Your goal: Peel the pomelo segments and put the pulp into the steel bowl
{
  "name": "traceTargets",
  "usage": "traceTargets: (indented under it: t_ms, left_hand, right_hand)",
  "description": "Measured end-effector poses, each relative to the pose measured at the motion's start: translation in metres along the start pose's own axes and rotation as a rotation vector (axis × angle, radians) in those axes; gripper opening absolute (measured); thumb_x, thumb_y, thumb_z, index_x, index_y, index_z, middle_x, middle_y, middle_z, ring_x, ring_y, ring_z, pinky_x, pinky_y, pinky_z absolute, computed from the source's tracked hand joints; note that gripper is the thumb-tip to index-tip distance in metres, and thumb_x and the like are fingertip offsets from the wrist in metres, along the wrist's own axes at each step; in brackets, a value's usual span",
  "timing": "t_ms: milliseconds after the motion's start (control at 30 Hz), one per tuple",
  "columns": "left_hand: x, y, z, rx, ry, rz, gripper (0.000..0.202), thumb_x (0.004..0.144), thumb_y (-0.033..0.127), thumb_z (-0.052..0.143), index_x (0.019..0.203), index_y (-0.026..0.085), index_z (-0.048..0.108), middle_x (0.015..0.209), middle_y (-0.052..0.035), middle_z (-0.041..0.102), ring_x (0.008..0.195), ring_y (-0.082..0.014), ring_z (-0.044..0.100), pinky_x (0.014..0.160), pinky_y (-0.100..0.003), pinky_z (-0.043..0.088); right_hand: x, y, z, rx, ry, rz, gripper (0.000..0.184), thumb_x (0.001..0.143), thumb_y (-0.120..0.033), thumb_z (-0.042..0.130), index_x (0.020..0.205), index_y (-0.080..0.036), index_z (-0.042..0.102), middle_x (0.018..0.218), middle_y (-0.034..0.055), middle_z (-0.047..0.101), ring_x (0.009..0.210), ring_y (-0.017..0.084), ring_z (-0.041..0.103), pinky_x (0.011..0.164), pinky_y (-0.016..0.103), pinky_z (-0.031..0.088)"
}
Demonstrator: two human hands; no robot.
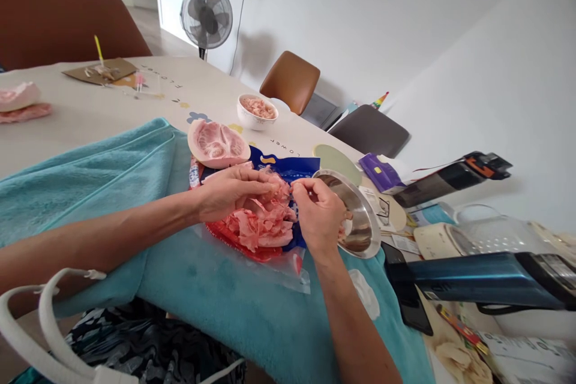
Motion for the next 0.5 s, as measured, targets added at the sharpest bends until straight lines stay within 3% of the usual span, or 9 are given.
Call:
traceTargets:
  t_ms: [167, 333, 500]
  left_hand:
    - [0.000, 0.000, -0.001, -0.079, -0.036, -0.018, 0.011, 0.081, 0.011, 0.070, 0.091, 0.010, 0.075, 0.079, -0.0045, 0.071, 0.066, -0.0114, 0.067, 0.065, -0.023, 0.061]
    - [-0.002, 0.002, 0.002, -0.080, -0.053, 0.039, 0.018, 0.082, 0.012, 0.071, 0.100, 0.011, 0.074, 0.084, -0.0044, 0.073, 0.070, -0.0113, 0.068, 0.070, -0.025, 0.062]
    - [-0.005, 0.003, 0.004, 0.052, -0.034, 0.087, 0.037, 0.083, 0.020, 0.073, 0.118, 0.014, 0.065, 0.089, -0.0050, 0.074, 0.078, -0.0143, 0.070, 0.074, -0.029, 0.061]
  right_hand:
    - [0.002, 0.009, -0.001, -0.069, -0.040, -0.005, 0.031, 0.085, -0.035, 0.060, 0.057, -0.020, 0.060, 0.058, -0.0008, 0.062, 0.058, 0.013, 0.054, 0.059, 0.027, 0.044]
    - [0.002, 0.012, 0.001, -0.018, -0.104, -0.019, 0.019, 0.085, -0.032, 0.059, 0.091, -0.022, 0.074, 0.092, 0.0047, 0.075, 0.082, 0.019, 0.067, 0.072, 0.031, 0.051]
    - [-0.001, 0.009, -0.005, -0.002, -0.123, 0.026, 0.031, 0.090, -0.042, 0.058, 0.075, -0.021, 0.075, 0.075, 0.0040, 0.074, 0.071, 0.019, 0.066, 0.070, 0.032, 0.050]
Point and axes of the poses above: each hand's wrist, its own x-axis towards the middle knuckle, its own z-axis out of the palm, y = z × x, the point moved 4 cm from there along x, towards the middle knuckle
